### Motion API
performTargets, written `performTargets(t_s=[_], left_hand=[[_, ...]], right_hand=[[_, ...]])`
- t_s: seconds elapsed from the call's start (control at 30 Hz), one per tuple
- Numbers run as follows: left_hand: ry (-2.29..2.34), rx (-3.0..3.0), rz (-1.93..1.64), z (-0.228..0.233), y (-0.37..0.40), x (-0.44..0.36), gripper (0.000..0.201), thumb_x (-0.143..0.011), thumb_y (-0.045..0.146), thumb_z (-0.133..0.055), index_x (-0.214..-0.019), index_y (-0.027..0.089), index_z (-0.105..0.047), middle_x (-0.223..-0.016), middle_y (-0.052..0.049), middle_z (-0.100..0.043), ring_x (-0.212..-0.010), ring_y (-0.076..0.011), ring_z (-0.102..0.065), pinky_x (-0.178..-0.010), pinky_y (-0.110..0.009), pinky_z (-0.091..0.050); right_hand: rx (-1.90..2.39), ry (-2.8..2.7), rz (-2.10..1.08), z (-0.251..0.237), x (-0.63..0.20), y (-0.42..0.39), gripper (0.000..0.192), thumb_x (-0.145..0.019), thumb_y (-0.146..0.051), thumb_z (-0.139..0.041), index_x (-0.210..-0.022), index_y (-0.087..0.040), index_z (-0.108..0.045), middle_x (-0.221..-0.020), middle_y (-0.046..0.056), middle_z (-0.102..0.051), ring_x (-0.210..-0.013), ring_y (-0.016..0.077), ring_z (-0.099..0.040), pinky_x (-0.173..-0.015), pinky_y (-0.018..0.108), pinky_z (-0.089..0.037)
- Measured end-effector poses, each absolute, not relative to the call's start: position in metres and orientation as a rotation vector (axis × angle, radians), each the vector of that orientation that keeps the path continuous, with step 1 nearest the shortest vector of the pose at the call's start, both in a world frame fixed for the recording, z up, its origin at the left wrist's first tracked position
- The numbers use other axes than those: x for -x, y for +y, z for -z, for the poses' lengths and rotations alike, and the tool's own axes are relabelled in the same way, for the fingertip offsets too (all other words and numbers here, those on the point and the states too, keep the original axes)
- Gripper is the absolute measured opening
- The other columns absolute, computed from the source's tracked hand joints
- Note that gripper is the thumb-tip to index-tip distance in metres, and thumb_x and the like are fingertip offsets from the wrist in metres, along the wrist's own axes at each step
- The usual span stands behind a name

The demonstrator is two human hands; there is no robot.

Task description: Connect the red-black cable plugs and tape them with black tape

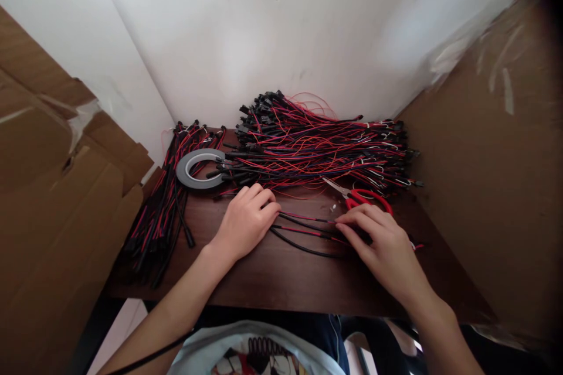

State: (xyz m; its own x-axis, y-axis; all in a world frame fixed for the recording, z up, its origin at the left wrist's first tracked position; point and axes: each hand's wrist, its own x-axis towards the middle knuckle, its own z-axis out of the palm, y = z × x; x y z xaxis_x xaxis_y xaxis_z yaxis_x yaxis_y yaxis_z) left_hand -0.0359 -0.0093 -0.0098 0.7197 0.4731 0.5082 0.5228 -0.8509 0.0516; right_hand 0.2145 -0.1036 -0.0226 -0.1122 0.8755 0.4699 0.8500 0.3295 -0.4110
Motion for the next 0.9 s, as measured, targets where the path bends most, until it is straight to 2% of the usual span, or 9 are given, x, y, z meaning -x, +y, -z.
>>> performTargets(t_s=[0.17,0.37,0.77,0.9], left_hand=[[-0.818,2.861,0.935,0.013,-0.009,0.042,0.018,-0.096,0.018,-0.049,-0.088,0.013,-0.064,-0.087,-0.006,-0.066,-0.078,-0.0157,-0.055,-0.070,-0.028,-0.044],[-0.796,2.938,0.959,0.016,-0.008,0.045,0.016,-0.097,0.017,-0.046,-0.093,0.013,-0.062,-0.090,-0.008,-0.067,-0.081,-0.0170,-0.059,-0.076,-0.030,-0.050],[-0.845,2.980,1.192,0.015,-0.003,0.050,0.015,-0.096,0.013,-0.046,-0.095,0.013,-0.061,-0.087,-0.008,-0.064,-0.082,-0.0175,-0.056,-0.074,-0.031,-0.049],[-0.848,2.938,1.254,0.011,-0.002,0.052,0.013,-0.096,0.013,-0.048,-0.093,0.014,-0.061,-0.087,-0.008,-0.064,-0.082,-0.0169,-0.056,-0.074,-0.031,-0.049]], right_hand=[[1.447,-1.892,-0.026,0.029,-0.207,-0.106,0.002,-0.091,-0.020,-0.061,-0.090,-0.021,-0.062,-0.085,0.003,-0.062,-0.083,0.0201,-0.058,-0.076,0.036,-0.043],[1.455,-1.789,-0.145,0.040,-0.202,-0.107,0.005,-0.092,-0.019,-0.058,-0.087,-0.021,-0.058,-0.084,0.003,-0.059,-0.081,0.0198,-0.055,-0.076,0.037,-0.042],[1.525,-1.705,-0.195,0.041,-0.207,-0.109,0.014,-0.096,-0.025,-0.047,-0.083,-0.022,-0.051,-0.081,0.003,-0.055,-0.081,0.0207,-0.052,-0.075,0.036,-0.039],[1.520,-1.721,-0.153,0.042,-0.208,-0.108,0.010,-0.095,-0.024,-0.051,-0.086,-0.023,-0.054,-0.083,0.003,-0.059,-0.082,0.0209,-0.055,-0.077,0.037,-0.041]])
